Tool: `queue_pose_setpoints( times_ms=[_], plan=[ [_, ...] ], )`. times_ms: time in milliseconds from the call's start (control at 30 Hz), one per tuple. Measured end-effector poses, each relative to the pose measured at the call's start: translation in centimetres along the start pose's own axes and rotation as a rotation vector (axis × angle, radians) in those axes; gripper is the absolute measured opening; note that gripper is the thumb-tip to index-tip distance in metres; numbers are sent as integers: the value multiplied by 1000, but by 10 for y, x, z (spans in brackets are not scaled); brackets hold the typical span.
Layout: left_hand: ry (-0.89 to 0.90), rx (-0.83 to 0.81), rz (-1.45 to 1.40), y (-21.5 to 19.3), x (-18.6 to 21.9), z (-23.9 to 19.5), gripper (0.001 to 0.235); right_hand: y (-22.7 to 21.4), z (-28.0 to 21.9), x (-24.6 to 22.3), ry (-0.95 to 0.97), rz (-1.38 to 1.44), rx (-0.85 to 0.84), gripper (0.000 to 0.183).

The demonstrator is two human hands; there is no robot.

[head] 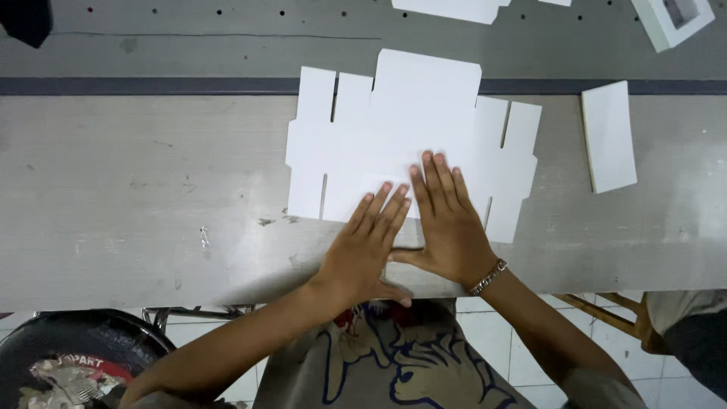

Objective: The person folds flat white cardboard pieces into rectangular boxes by hand, tucking flaps into slots to form the structure. They then insert a white rectangular frame into the assembled box and place the completed unit onto a stack.

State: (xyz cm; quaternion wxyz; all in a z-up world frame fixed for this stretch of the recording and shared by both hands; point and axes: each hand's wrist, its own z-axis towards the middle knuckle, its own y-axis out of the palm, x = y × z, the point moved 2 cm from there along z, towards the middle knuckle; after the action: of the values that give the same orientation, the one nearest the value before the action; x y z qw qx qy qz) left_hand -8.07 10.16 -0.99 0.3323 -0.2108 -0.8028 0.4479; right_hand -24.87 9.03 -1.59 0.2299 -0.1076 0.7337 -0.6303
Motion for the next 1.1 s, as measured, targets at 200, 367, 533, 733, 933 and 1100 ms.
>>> queue_pose_setpoints(
  times_ms=[200, 367, 533, 733, 933, 1100],
  plan=[
    [58, 170, -4, 9, -5, 1, 153, -1, -16, -16, -9, 19, -75, 124],
    [119, 274, -128, -10, -30, -20, 131, -10, -64, 10, -86, 18, -74, 97],
    [84, 329, -8, -6, -33, -19, 131, -1, -73, -6, -67, -186, -32, 99],
    [33, 241, 92, -5, -28, -16, 149, 11, -52, -37, 137, -74, 192, 92],
    [66, 581, 160, 0, -60, 9, 65, 23, -44, -7, 126, 174, 447, 51],
    [215, 566, 214, 5, -67, 28, 42, -4, -28, 13, 106, 123, 175, 61]
  ],
)
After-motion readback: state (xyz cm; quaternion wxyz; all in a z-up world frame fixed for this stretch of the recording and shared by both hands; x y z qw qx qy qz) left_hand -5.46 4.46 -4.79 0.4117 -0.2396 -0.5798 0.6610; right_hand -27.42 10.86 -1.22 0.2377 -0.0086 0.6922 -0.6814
